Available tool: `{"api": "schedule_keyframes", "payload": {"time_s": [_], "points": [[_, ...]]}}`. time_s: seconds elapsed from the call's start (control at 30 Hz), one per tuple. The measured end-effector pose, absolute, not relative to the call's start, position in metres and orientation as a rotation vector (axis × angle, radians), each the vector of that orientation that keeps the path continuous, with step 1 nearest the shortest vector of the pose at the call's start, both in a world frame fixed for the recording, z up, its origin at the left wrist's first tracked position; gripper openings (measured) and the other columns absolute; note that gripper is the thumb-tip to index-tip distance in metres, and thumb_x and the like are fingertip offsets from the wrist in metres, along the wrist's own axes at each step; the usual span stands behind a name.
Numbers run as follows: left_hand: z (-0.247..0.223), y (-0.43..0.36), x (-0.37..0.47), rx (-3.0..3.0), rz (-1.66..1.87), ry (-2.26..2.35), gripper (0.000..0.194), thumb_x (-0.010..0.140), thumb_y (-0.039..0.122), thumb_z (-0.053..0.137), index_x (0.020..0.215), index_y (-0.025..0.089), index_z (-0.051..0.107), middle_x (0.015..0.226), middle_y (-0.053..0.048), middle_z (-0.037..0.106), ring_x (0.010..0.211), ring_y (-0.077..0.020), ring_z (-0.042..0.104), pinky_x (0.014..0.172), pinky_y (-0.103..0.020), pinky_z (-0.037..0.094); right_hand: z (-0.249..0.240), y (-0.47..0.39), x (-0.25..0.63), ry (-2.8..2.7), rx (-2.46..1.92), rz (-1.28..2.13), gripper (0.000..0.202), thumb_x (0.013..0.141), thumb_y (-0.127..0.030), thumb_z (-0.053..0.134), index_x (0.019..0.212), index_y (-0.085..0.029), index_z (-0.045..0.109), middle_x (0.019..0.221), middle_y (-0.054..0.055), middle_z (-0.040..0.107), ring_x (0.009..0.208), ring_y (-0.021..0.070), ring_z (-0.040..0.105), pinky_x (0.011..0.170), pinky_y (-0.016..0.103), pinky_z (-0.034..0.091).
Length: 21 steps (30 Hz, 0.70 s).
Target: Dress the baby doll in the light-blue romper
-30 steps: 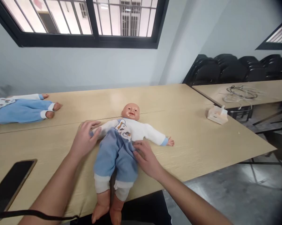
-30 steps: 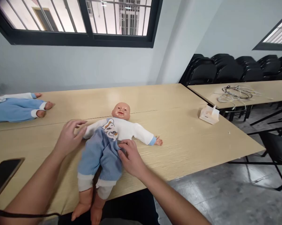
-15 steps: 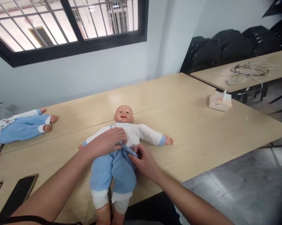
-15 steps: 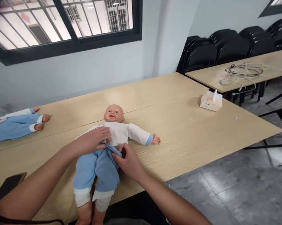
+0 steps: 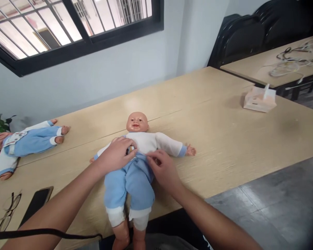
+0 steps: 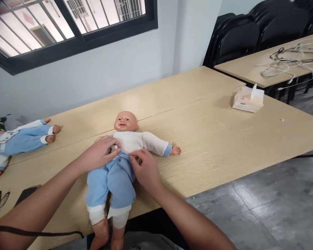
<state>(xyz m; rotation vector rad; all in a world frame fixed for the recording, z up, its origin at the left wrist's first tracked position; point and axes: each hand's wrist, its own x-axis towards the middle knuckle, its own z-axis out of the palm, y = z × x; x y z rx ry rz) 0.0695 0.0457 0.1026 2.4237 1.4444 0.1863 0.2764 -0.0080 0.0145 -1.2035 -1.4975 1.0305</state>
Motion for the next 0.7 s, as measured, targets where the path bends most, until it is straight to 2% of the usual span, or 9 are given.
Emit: {"api": "schedule_keyframes", "payload": {"time_s": [0.13,0.27,0.3,0.4,0.43,0.5,0.57,0.63,0.7], "points": [[0.109,0.043,0.064,2.452,0.128,1.381,0.01,0.086,0.028,0.054,0.095,0.024,0.058,0.088,-0.002,0.065,0.089,-0.0239,0.058,0.098,-0.045,0.043,0.023,-0.003,0.275,-1.423,-1.225,1.206,0.015,0.097,-0.03,0.057,0.094,-0.021,0.069,0.094,0.004,0.07,0.084,0.0187,0.062,0.078,0.032,0.049],[0.109,0.04,0.056,2.466,0.073,1.331,0.032,0.08,0.022,0.056,0.111,0.026,0.06,0.109,-0.004,0.067,0.103,-0.0262,0.059,0.1,-0.044,0.041,0.034,0.002,0.278,-1.57,-1.27,1.384,0.026,0.094,-0.032,0.063,0.117,-0.021,0.067,0.084,0.001,0.068,0.073,0.0172,0.06,0.067,0.03,0.044],[0.109,0.04,0.055,2.473,0.033,1.305,0.033,0.08,0.021,0.055,0.112,0.027,0.061,0.111,-0.004,0.067,0.105,-0.0267,0.059,0.101,-0.045,0.04,0.037,0.003,0.279,-1.618,-1.282,1.421,0.026,0.093,-0.031,0.065,0.116,-0.022,0.067,0.078,0.0,0.066,0.068,0.0165,0.058,0.063,0.029,0.042],[0.109,0.042,0.052,2.52,-0.073,1.24,0.023,0.083,0.02,0.053,0.102,0.027,0.064,0.103,-0.003,0.069,0.105,-0.0277,0.059,0.1,-0.046,0.04,0.047,0.006,0.28,-1.754,-1.274,1.466,0.005,0.089,-0.026,0.067,0.087,-0.021,0.067,0.068,-0.001,0.06,0.061,0.0153,0.051,0.056,0.029,0.035],[0.109,0.042,0.052,2.544,-0.06,1.238,0.021,0.084,0.02,0.053,0.1,0.027,0.064,0.102,-0.003,0.069,0.105,-0.0278,0.059,0.1,-0.047,0.04,0.05,0.006,0.279,-1.799,-1.269,1.449,0.012,0.088,-0.025,0.067,0.077,-0.021,0.063,0.066,-0.001,0.06,0.06,0.0154,0.05,0.056,0.03,0.034],[0.11,0.043,0.053,2.59,0.069,1.256,0.022,0.085,0.018,0.051,0.102,0.026,0.063,0.109,-0.003,0.069,0.111,-0.0282,0.059,0.104,-0.049,0.04,0.057,0.008,0.278,-1.893,-1.278,1.389,0.023,0.087,-0.026,0.067,0.068,-0.022,0.055,0.066,0.0,0.06,0.061,0.0164,0.05,0.056,0.031,0.033],[0.108,0.043,0.056,2.599,0.248,1.268,0.027,0.084,0.015,0.049,0.107,0.025,0.06,0.121,-0.005,0.067,0.119,-0.0279,0.058,0.109,-0.049,0.039,0.06,0.009,0.275,-1.983,-1.355,1.235,0.023,0.087,-0.028,0.066,0.069,-0.023,0.053,0.068,0.002,0.062,0.062,0.0181,0.052,0.057,0.032,0.032],[0.103,0.04,0.06,2.569,0.355,1.289,0.031,0.084,0.012,0.047,0.111,0.025,0.058,0.126,-0.006,0.067,0.122,-0.0272,0.059,0.109,-0.047,0.042,0.06,0.009,0.274,-2.041,-1.494,0.93,0.016,0.088,-0.027,0.064,0.075,-0.023,0.056,0.074,0.006,0.066,0.068,0.0213,0.056,0.059,0.034,0.032],[0.095,0.036,0.066,2.542,0.367,1.348,0.03,0.088,0.013,0.046,0.114,0.024,0.057,0.121,-0.007,0.068,0.116,-0.0279,0.062,0.104,-0.047,0.046,0.055,0.01,0.274,-2.057,-1.615,0.586,0.009,0.09,-0.026,0.061,0.082,-0.022,0.059,0.08,0.01,0.069,0.077,0.0254,0.06,0.061,0.035,0.031]]}}
